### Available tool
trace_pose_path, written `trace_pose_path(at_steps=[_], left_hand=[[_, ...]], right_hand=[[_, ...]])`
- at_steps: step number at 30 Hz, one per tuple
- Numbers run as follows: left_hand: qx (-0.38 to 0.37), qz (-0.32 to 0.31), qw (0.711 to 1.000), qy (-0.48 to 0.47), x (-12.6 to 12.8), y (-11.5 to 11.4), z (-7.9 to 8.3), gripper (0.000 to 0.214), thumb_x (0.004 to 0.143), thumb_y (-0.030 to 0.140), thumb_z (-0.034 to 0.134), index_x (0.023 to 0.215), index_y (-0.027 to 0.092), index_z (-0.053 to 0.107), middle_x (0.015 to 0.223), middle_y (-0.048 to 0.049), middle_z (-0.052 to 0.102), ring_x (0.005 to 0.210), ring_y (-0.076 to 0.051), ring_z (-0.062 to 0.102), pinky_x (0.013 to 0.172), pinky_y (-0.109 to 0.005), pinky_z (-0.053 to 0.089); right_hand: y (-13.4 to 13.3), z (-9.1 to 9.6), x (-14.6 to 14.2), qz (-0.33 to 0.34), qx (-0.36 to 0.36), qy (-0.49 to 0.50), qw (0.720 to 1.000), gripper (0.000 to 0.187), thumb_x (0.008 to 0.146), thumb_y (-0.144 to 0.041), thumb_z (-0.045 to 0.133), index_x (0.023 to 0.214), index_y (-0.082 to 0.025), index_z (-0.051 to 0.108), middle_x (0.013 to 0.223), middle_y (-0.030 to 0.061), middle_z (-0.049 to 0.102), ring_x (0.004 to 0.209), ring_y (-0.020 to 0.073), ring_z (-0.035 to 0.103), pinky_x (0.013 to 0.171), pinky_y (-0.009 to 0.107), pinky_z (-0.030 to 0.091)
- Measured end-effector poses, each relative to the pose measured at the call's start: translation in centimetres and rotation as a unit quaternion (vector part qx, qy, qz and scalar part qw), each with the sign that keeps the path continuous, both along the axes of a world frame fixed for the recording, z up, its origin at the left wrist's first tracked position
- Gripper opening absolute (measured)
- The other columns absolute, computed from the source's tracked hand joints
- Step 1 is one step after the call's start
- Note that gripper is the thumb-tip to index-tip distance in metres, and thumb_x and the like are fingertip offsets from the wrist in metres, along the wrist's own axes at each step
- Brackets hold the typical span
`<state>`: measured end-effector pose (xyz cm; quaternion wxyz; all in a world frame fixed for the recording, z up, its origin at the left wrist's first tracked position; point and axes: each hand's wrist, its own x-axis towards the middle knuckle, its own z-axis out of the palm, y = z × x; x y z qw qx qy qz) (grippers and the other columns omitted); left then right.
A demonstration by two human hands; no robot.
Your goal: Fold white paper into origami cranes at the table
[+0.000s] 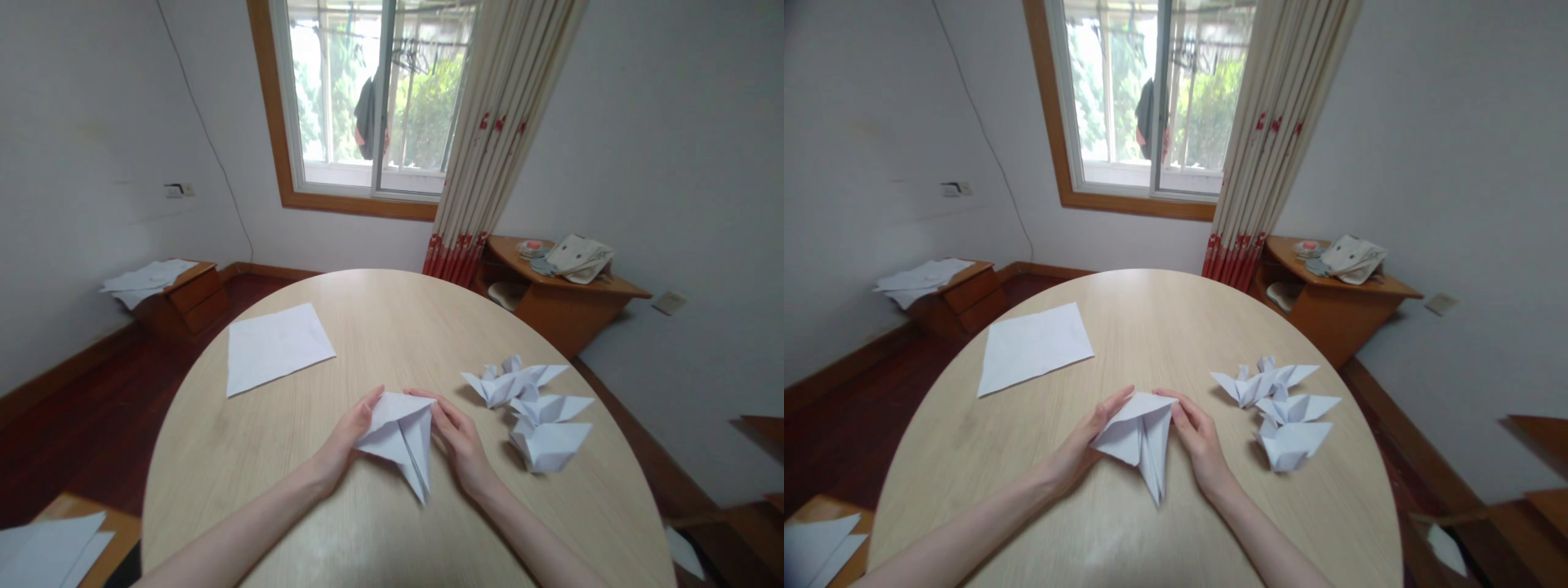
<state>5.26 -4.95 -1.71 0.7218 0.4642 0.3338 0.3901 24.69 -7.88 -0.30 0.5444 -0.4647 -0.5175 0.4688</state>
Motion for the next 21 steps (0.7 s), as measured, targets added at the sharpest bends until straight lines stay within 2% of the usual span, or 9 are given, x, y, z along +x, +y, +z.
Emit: trace_pose_path(at_steps=[3,6,12,17,21], left_hand=[[0.005,-0.067,0.997,-0.026,-0.2,0.0,-0.7,0.113,0.057,0.074,0.071,0.147,0.023,0.027,0.144,-0.0142,0.042,0.121,-0.036,0.048,0.088,-0.043,0.048],[0.011,-0.096,0.995,-0.018,-0.1,-0.1,-0.3,0.125,0.052,0.064,0.081,0.150,0.020,0.017,0.139,-0.0169,0.047,0.116,-0.035,0.052,0.085,-0.040,0.050],[-0.032,-0.053,0.998,0.025,0.2,-0.4,1.2,0.096,0.069,0.068,0.067,0.145,0.021,0.032,0.128,-0.0107,0.057,0.111,-0.028,0.056,0.089,-0.035,0.045],[-0.013,-0.038,0.998,0.047,0.1,-0.4,1.1,0.084,0.074,0.067,0.062,0.141,0.020,0.041,0.128,-0.0091,0.059,0.112,-0.028,0.056,0.094,-0.037,0.041],[0.003,-0.030,0.999,0.044,0.0,-0.4,0.9,0.081,0.075,0.067,0.061,0.138,0.019,0.046,0.124,-0.0096,0.062,0.113,-0.029,0.056,0.098,-0.039,0.038]], right_hand=[[0.1,-0.2,0.0,-0.006,-0.014,0.019,1.000,0.046,0.082,-0.059,0.058,0.106,-0.022,0.070,0.114,0.0098,0.068,0.115,0.0294,0.056,0.100,0.043,0.039],[0.2,-0.3,0.0,-0.010,-0.022,0.028,0.999,0.045,0.080,-0.060,0.060,0.104,-0.023,0.071,0.113,0.0091,0.069,0.114,0.0294,0.056,0.098,0.042,0.041],[0.0,-0.2,0.0,0.018,-0.034,0.023,0.999,0.050,0.078,-0.062,0.060,0.106,-0.023,0.071,0.112,0.0097,0.069,0.114,0.0303,0.056,0.097,0.045,0.041],[0.0,0.0,-0.2,0.030,-0.017,0.023,0.999,0.049,0.079,-0.065,0.057,0.100,-0.024,0.074,0.120,0.0105,0.066,0.119,0.0313,0.053,0.103,0.048,0.034],[-0.1,0.4,-0.3,0.054,0.003,0.016,0.998,0.045,0.080,-0.061,0.059,0.103,-0.026,0.073,0.124,0.0100,0.063,0.119,0.0309,0.052,0.099,0.046,0.039]])
